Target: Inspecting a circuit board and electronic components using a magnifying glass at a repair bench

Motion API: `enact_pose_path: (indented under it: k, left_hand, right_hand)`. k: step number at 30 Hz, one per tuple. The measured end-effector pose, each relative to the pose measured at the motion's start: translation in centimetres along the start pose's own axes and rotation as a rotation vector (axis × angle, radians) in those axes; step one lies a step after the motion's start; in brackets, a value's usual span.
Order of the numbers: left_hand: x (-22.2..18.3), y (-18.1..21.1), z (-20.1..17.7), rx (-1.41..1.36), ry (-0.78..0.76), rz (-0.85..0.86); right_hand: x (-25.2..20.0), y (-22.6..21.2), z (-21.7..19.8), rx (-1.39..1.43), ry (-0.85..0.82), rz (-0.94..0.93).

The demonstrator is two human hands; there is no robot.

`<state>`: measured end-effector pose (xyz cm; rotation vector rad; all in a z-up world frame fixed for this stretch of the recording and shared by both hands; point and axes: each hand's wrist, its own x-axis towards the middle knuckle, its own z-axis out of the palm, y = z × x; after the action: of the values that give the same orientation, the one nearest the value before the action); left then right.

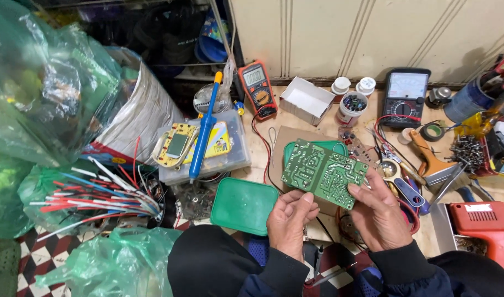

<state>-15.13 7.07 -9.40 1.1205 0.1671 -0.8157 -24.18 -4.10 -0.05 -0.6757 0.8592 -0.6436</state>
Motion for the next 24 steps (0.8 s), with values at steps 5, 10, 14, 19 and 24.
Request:
enact_pose_path:
  k: [5,10,14,19,24]
  left_hand:
    - [0.5,-0.3,-0.9,-0.043,0.010,0.063]
    - [0.7,-0.4,-1.2,0.015,0.007,0.036]
    - [0.4,-0.3,-1.3,0.047,0.023,0.063]
    - [1.1,-1.8,-2.4,0.096,0.017,0.086]
    - [1.4,-2.5,-2.9,0.128,-0.048,0.113]
  right_hand:
    - [2.6,5.0,-6.2,0.064,-0.073,-0.066]
    - [-0.5,3.3,-1.7,0.009,0.030,0.005]
    - [0.4,5.1,-3.4,0.034,-0.006,-0.024]
    - [0.6,6.1,-4.0,0.019,0.038,-0.022]
    - [0.2,5.4,-2.8,-0.001,0.096,0.006]
